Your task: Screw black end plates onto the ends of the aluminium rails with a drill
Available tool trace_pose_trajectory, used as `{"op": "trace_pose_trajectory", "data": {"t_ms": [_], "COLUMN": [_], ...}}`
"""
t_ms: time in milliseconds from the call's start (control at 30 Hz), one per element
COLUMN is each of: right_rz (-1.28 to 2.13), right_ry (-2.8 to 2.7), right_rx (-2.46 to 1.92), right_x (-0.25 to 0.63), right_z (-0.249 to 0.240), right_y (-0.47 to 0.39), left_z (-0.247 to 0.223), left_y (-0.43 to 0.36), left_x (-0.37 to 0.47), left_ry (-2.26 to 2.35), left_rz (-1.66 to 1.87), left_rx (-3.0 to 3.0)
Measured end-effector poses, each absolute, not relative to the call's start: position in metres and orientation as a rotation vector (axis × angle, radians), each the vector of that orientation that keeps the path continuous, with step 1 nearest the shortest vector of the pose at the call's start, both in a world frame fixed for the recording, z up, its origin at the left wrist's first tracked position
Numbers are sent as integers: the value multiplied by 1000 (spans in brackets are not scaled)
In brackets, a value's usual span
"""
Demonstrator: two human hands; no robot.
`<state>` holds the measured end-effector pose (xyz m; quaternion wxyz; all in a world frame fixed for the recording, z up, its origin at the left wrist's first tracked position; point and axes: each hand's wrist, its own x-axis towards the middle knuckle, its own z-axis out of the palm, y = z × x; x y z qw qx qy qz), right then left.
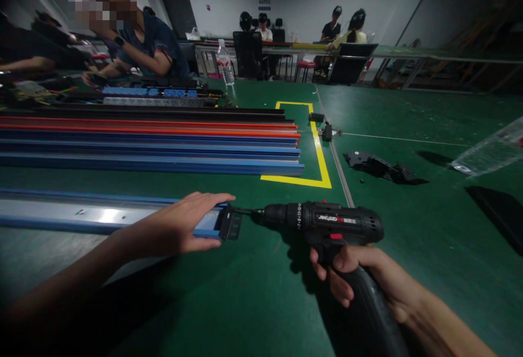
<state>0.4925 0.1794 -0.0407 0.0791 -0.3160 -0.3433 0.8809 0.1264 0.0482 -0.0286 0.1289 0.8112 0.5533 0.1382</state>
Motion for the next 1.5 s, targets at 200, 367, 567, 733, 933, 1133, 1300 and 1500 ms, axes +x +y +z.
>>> {"op": "trace_pose_trajectory", "data": {"t_ms": [200, 367, 567, 733, 933, 1133, 1300, 1500], "right_rz": [2694, 2716, 2708, 2712, 2745, 2734, 2709, 2693], "right_ry": [-985, -984, -1018, -1007, -1007, -1006, -1030, -1032], "right_rx": [-943, -931, -922, -925, -928, -907, -940, -951], "right_x": [491, 491, 490, 489, 488, 487, 487, 488], "right_z": [-42, -42, -43, -42, -41, -41, -41, -40], "right_y": [189, 192, 193, 193, 194, 192, 191, 190], "left_z": [-29, -29, -31, -30, -28, -28, -30, -30], "left_y": [48, 48, 47, 49, 49, 49, 48, 49], "left_x": [126, 126, 127, 128, 130, 129, 128, 129], "left_ry": [1609, 1606, 1639, 1661, 1689, 1669, 1668, 1663], "left_rz": [404, 397, 402, 375, 355, 385, 407, 393], "left_rx": [2346, 2359, 2342, 2301, 2265, 2306, 2307, 2305]}}
